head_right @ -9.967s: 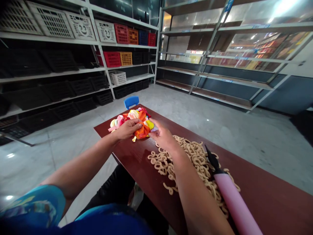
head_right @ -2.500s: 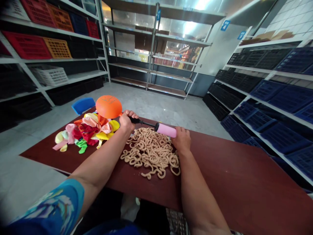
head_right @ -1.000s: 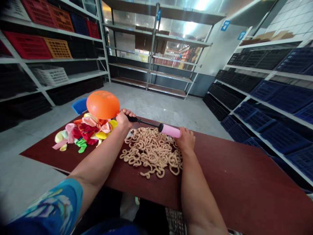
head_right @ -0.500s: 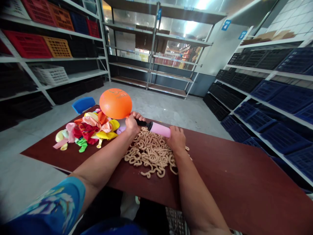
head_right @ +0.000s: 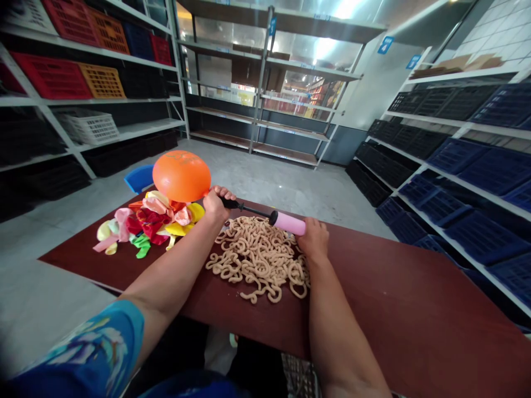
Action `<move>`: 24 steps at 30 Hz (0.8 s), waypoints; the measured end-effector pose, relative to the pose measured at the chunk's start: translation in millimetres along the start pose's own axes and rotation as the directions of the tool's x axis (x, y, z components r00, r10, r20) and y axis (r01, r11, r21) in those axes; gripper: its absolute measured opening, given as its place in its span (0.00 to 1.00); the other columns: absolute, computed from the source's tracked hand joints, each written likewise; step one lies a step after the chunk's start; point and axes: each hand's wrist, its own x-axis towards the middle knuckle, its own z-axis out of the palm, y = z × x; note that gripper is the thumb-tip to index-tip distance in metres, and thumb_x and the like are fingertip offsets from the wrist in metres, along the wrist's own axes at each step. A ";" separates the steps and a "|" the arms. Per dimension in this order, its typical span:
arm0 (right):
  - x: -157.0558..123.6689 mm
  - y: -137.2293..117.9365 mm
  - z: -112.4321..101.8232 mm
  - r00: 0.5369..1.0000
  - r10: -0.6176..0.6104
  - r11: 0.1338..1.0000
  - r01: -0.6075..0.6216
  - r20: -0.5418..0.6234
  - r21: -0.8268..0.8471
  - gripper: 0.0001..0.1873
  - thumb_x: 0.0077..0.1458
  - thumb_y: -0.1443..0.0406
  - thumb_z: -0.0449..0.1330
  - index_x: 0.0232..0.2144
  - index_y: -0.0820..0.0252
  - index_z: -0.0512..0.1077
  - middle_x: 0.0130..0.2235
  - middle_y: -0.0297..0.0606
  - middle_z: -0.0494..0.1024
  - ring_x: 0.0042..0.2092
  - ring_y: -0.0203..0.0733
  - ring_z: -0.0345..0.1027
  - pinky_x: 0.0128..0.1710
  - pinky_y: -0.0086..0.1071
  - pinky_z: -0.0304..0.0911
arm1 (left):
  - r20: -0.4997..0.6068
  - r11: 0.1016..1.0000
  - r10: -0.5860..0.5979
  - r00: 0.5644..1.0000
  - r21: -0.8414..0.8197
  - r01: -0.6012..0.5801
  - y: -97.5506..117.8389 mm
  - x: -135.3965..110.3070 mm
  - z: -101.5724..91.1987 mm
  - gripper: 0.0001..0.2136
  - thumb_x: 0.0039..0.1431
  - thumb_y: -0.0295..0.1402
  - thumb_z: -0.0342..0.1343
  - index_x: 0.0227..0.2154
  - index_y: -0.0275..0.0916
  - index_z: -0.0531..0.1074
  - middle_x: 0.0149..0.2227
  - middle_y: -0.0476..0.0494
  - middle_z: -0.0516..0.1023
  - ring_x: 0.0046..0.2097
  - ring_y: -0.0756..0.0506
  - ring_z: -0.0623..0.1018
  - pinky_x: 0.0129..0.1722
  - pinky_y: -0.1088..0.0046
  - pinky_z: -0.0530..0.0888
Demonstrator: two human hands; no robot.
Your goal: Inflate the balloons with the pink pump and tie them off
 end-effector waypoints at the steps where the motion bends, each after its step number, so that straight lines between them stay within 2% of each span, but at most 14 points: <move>1: -0.3 -3.6 0.1 1.000 -0.021 1.000 0.021 -0.021 -0.002 0.17 0.44 0.65 0.57 0.40 0.61 0.66 0.41 0.43 0.71 0.40 0.45 0.59 0.36 0.33 0.51 | 0.012 1.000 -0.011 1.000 -0.005 0.011 -3.5 -2.5 0.3 0.08 0.45 0.21 0.43 0.21 0.39 0.50 0.17 0.55 0.51 0.17 0.54 0.57 0.20 0.75 0.59; 5: -3.2 -22.4 -3.3 0.991 -0.100 0.995 0.099 -0.085 -0.016 0.15 0.46 0.64 0.56 0.40 0.61 0.66 0.39 0.42 0.71 0.40 0.45 0.58 0.36 0.33 0.50 | 0.059 0.998 -0.063 0.996 -0.017 0.064 -21.3 -12.3 0.2 0.09 0.44 0.21 0.44 0.21 0.39 0.50 0.17 0.55 0.50 0.17 0.53 0.59 0.20 0.75 0.59; 10: -6.3 -36.2 -9.0 0.987 -0.141 0.990 0.140 -0.079 -0.012 0.17 0.44 0.63 0.58 0.39 0.60 0.66 0.39 0.42 0.71 0.41 0.45 0.58 0.36 0.33 0.50 | 0.095 0.993 -0.115 0.989 -0.005 0.116 -33.8 -18.7 -1.0 0.09 0.45 0.23 0.44 0.20 0.39 0.49 0.17 0.54 0.50 0.17 0.53 0.59 0.21 0.74 0.60; 15: -4.4 -26.8 -9.0 0.991 -0.123 0.992 0.124 -0.049 0.016 0.17 0.46 0.62 0.57 0.41 0.58 0.66 0.40 0.40 0.72 0.41 0.45 0.59 0.36 0.33 0.50 | 0.064 0.993 -0.117 0.991 0.026 0.116 -19.1 -17.1 5.3 0.09 0.47 0.22 0.43 0.21 0.40 0.49 0.18 0.54 0.51 0.17 0.52 0.59 0.21 0.73 0.61; 20: -2.0 -1.9 -4.5 0.999 0.039 0.999 -0.039 0.004 0.014 0.17 0.46 0.63 0.57 0.41 0.55 0.66 0.42 0.40 0.71 0.44 0.47 0.59 0.38 0.36 0.49 | 0.012 0.999 -0.038 0.999 0.027 0.037 4.3 -3.8 6.3 0.08 0.46 0.22 0.43 0.21 0.40 0.50 0.17 0.55 0.50 0.16 0.53 0.58 0.20 0.74 0.59; 24: 0.6 11.1 4.0 0.995 0.103 0.995 -0.103 0.001 0.020 0.17 0.45 0.65 0.56 0.41 0.56 0.67 0.41 0.41 0.71 0.44 0.47 0.58 0.37 0.36 0.49 | -0.004 1.000 0.008 1.000 0.019 -0.008 8.5 2.6 2.2 0.09 0.43 0.20 0.42 0.20 0.39 0.49 0.17 0.55 0.49 0.16 0.54 0.57 0.20 0.75 0.58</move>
